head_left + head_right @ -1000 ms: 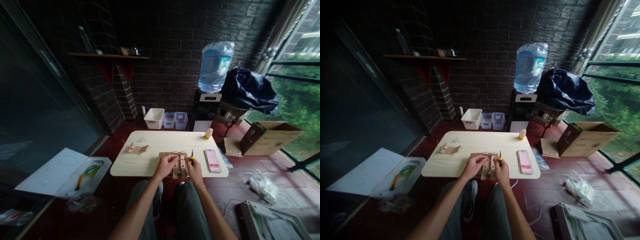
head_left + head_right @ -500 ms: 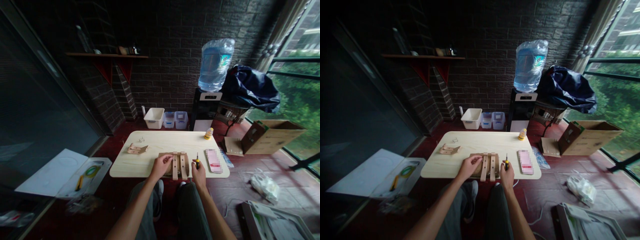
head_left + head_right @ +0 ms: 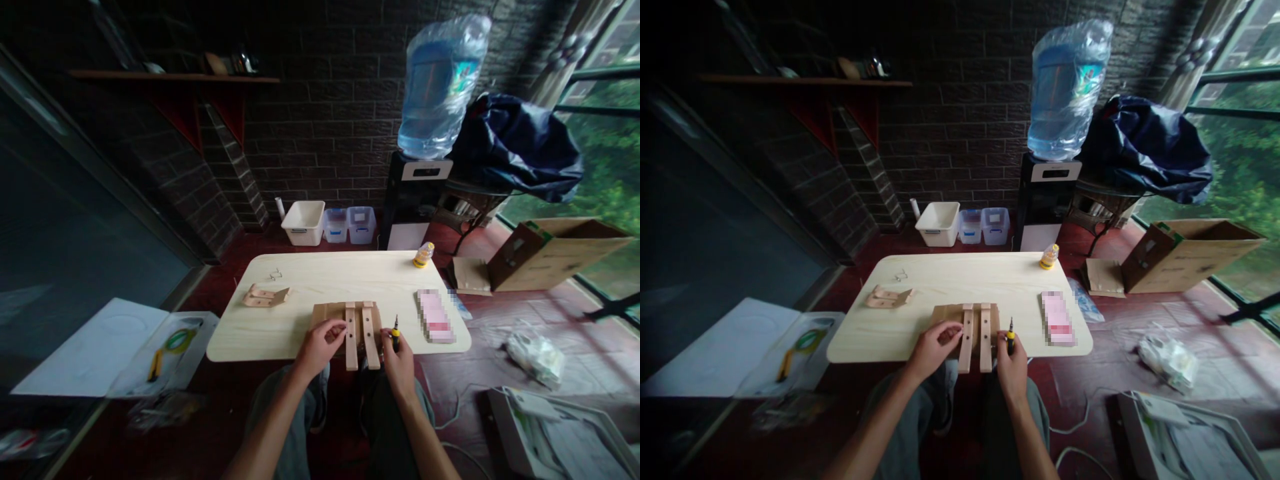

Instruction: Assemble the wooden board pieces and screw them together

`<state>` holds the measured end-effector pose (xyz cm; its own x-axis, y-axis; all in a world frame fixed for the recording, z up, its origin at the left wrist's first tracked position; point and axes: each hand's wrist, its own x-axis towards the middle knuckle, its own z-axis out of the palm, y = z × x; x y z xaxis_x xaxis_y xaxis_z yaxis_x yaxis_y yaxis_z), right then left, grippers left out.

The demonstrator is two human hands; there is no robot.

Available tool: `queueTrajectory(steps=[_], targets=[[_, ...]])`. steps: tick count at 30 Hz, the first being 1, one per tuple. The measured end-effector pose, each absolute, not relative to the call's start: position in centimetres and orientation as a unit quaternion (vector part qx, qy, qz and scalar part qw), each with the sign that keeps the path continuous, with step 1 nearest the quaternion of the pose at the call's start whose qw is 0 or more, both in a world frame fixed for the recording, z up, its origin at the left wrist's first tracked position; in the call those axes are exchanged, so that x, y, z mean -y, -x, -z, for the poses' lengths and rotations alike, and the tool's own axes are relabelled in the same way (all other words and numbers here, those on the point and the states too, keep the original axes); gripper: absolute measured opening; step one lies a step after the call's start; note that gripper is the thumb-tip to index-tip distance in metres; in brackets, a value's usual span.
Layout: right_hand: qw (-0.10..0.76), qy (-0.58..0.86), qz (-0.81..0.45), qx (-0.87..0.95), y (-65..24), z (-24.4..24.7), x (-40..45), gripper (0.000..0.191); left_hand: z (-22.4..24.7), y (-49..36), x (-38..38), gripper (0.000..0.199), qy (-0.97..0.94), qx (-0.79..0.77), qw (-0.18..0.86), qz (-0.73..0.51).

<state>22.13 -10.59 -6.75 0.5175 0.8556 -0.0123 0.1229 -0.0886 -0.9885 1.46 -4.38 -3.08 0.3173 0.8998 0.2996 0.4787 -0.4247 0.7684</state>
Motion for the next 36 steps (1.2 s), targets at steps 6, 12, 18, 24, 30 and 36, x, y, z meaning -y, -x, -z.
queueTrajectory(steps=[6, 12, 18, 24, 30, 36], targets=[[0.559, 0.676, -0.339, 0.341, -22.9, 7.4, 9.2, 0.054, 3.8, -1.5, 2.9, 0.009, -0.795, -0.411, 0.247, -0.371], [0.552, 0.686, -0.345, 0.326, -23.2, 8.1, 8.0, 0.054, 4.2, -1.4, 1.6, 0.011, -0.823, -0.362, 0.241, -0.366], [0.549, 0.684, -0.354, 0.325, -23.3, 8.3, 7.5, 0.051, 4.5, -1.7, 0.9, 0.012, -0.833, -0.347, 0.24, -0.358], [0.552, 0.678, -0.355, 0.331, -23.4, 8.5, 7.4, 0.047, 4.3, -2.1, 0.8, 0.013, -0.848, -0.335, 0.226, -0.341], [0.558, 0.674, -0.361, 0.323, -23.6, 8.2, 7.6, 0.046, 4.2, -2.2, 1.0, 0.011, -0.858, -0.329, 0.22, -0.328], [0.555, 0.673, -0.368, 0.322, -23.8, 7.7, 7.9, 0.046, 4.3, -2.3, 0.8, 0.012, -0.867, -0.319, 0.216, -0.315]])
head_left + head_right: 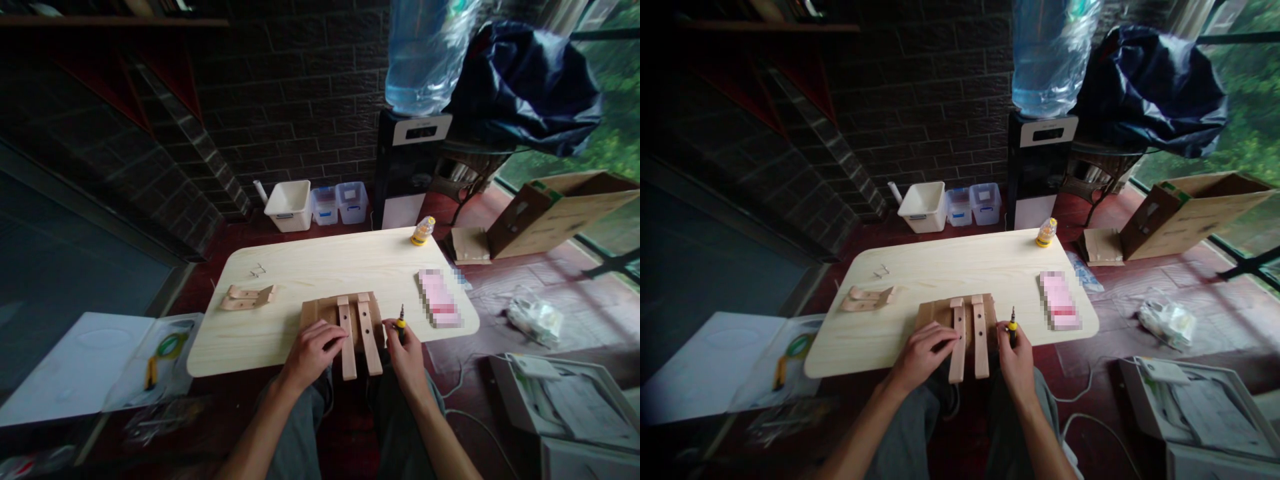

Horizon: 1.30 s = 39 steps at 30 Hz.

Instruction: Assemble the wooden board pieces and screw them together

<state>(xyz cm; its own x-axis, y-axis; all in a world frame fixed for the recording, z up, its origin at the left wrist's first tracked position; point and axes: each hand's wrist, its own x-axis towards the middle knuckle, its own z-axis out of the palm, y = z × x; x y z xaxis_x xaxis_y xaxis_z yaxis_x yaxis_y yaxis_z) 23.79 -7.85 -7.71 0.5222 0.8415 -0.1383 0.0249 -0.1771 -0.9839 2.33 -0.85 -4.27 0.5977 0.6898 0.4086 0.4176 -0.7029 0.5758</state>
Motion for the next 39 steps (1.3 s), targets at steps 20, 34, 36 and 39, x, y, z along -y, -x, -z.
queueTrajectory(steps=[20, 34, 36, 39], targets=[[0.564, 0.664, -0.368, 0.326, -23.9, 7.9, 7.8, 0.046, 3.9, -2.5, -0.3, 0.011, -0.877, -0.288, 0.263, -0.282], [0.561, 0.665, -0.37, 0.326, -24.0, 8.2, 7.8, 0.045, 3.7, -2.3, -0.7, 0.011, -0.887, -0.259, 0.266, -0.274], [0.558, 0.665, -0.372, 0.328, -24.0, 8.3, 7.8, 0.045, 3.7, -2.3, -0.8, 0.011, -0.889, -0.255, 0.264, -0.273], [0.556, 0.666, -0.369, 0.333, -24.0, 8.1, 7.9, 0.046, 3.6, -2.3, -0.8, 0.012, -0.892, -0.256, 0.261, -0.266]])
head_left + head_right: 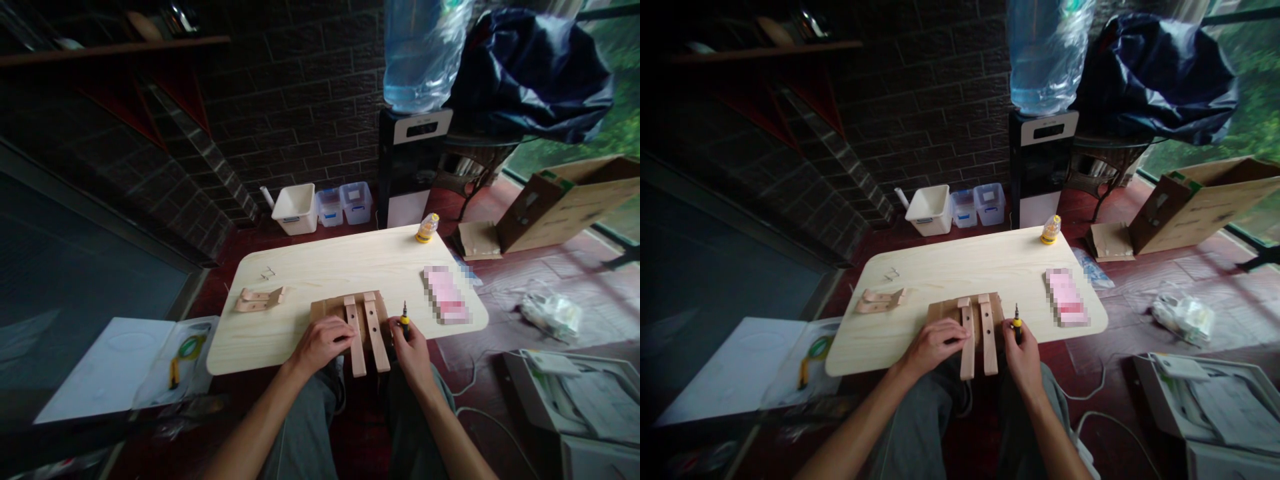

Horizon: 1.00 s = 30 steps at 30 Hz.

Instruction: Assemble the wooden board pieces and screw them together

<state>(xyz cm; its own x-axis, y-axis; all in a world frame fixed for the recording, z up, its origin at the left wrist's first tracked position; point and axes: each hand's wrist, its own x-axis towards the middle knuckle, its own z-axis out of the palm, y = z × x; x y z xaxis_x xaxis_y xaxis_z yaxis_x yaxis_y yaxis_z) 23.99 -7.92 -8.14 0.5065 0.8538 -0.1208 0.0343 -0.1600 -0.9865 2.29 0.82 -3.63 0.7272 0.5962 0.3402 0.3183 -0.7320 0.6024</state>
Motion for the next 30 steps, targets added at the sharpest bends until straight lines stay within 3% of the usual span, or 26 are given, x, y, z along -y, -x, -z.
queueTrajectory(steps=[18, 22, 27, 30], targets=[[0.55, 0.671, -0.37, 0.332, -23.9, 7.7, 8.0, 0.046, 3.7, -1.5, 0.1, 0.023, -0.891, -0.276, 0.247, -0.264], [0.55, 0.674, -0.362, 0.335, -23.6, 7.3, 8.1, 0.045, 3.5, -1.2, 0.7, 0.037, -0.87, -0.324, 0.248, -0.276], [0.551, 0.673, -0.356, 0.342, -23.3, 7.4, 8.1, 0.045, 2.7, -1.2, 1.7, 0.069, -0.882, -0.329, 0.219, -0.255], [0.549, 0.675, -0.35, 0.346, -23.2, 7.8, 8.1, 0.047, 3.0, -1.4, 2.3, 0.074, -0.889, -0.339, 0.2, -0.235]])
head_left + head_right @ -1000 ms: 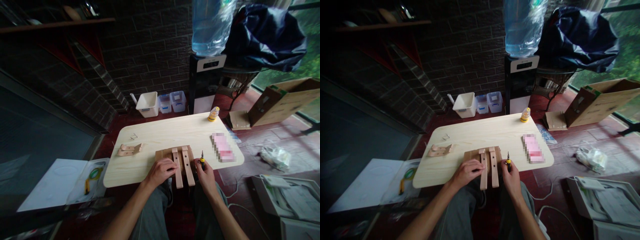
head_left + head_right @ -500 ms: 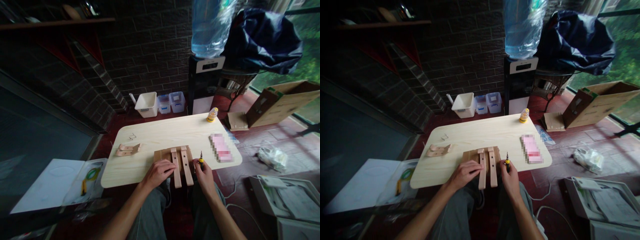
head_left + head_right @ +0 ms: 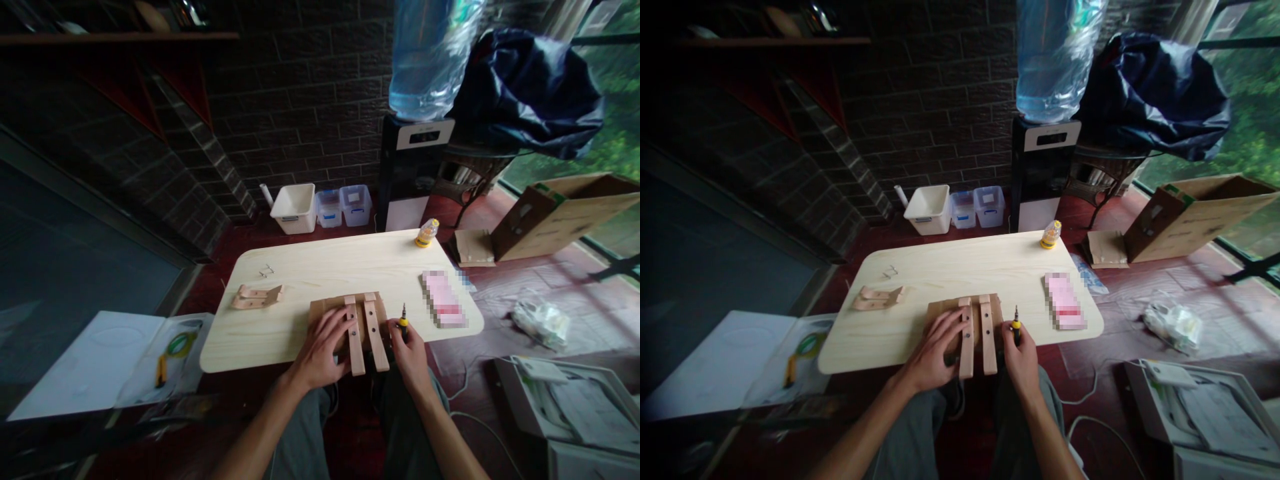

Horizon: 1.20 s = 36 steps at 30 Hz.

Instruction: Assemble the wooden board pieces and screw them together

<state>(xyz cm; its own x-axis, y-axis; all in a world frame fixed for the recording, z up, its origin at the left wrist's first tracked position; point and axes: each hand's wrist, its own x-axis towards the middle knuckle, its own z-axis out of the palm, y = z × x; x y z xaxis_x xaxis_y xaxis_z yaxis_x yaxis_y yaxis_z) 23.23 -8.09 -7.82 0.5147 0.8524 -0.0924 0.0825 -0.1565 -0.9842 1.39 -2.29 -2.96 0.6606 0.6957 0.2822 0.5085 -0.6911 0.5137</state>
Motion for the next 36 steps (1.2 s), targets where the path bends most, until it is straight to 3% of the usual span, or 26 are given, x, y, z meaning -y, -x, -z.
queueTrajectory(steps=[12, 32, 36], targets=[[0.532, 0.69, -0.341, 0.355, -23.2, 8.3, 8.1, 0.049, 5.3, -1.2, 2.1, 0.053, -0.891, -0.352, 0.145, -0.249], [0.522, 0.685, -0.349, 0.368, -23.0, 8.0, 8.1, 0.044, 5.3, -0.7, 2.0, 0.053, -0.895, -0.332, 0.162, -0.248], [0.527, 0.684, -0.349, 0.366, -23.0, 8.4, 8.0, 0.046, 4.7, -0.6, 2.2, 0.065, -0.895, -0.336, 0.184, -0.228]])
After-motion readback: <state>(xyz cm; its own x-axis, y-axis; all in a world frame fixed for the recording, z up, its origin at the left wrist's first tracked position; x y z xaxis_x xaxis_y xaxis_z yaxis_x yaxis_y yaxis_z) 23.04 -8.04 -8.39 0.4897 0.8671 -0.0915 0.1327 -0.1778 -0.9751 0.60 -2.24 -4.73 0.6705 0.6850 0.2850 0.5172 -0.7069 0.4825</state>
